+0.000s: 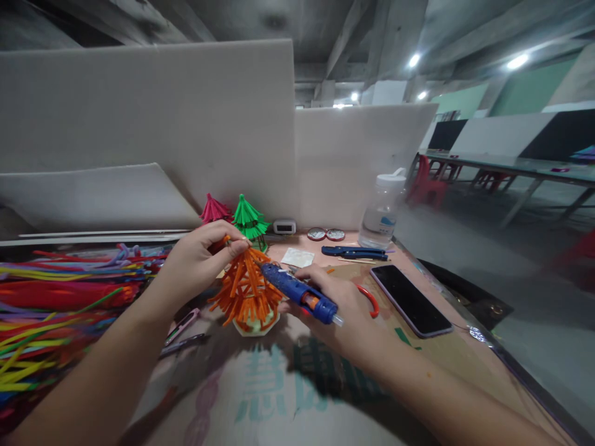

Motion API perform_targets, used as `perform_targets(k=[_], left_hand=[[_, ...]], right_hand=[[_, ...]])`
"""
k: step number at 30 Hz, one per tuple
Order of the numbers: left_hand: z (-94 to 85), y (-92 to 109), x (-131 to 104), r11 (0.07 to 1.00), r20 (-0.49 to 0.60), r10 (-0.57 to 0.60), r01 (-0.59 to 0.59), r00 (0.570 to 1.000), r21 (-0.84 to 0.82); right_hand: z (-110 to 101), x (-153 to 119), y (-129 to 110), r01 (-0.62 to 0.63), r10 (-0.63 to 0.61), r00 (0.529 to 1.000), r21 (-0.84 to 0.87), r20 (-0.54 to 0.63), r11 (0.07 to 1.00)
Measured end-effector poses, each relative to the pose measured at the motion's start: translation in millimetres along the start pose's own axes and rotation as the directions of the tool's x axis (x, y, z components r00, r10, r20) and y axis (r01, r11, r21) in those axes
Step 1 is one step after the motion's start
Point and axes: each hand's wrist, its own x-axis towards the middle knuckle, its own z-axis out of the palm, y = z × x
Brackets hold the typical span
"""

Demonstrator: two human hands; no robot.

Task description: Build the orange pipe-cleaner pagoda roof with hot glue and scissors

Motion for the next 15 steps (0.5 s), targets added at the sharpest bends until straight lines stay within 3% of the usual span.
perform_targets(k=[15], left_hand=[[-4.6,-0.9,-0.6,1.000,-0.035,0.008,-0.007,0.999,0.019]], right_hand=[[1.6,-0.4,-1.6,-0.015,0.014,1.000,0.046,0.025,0.999]])
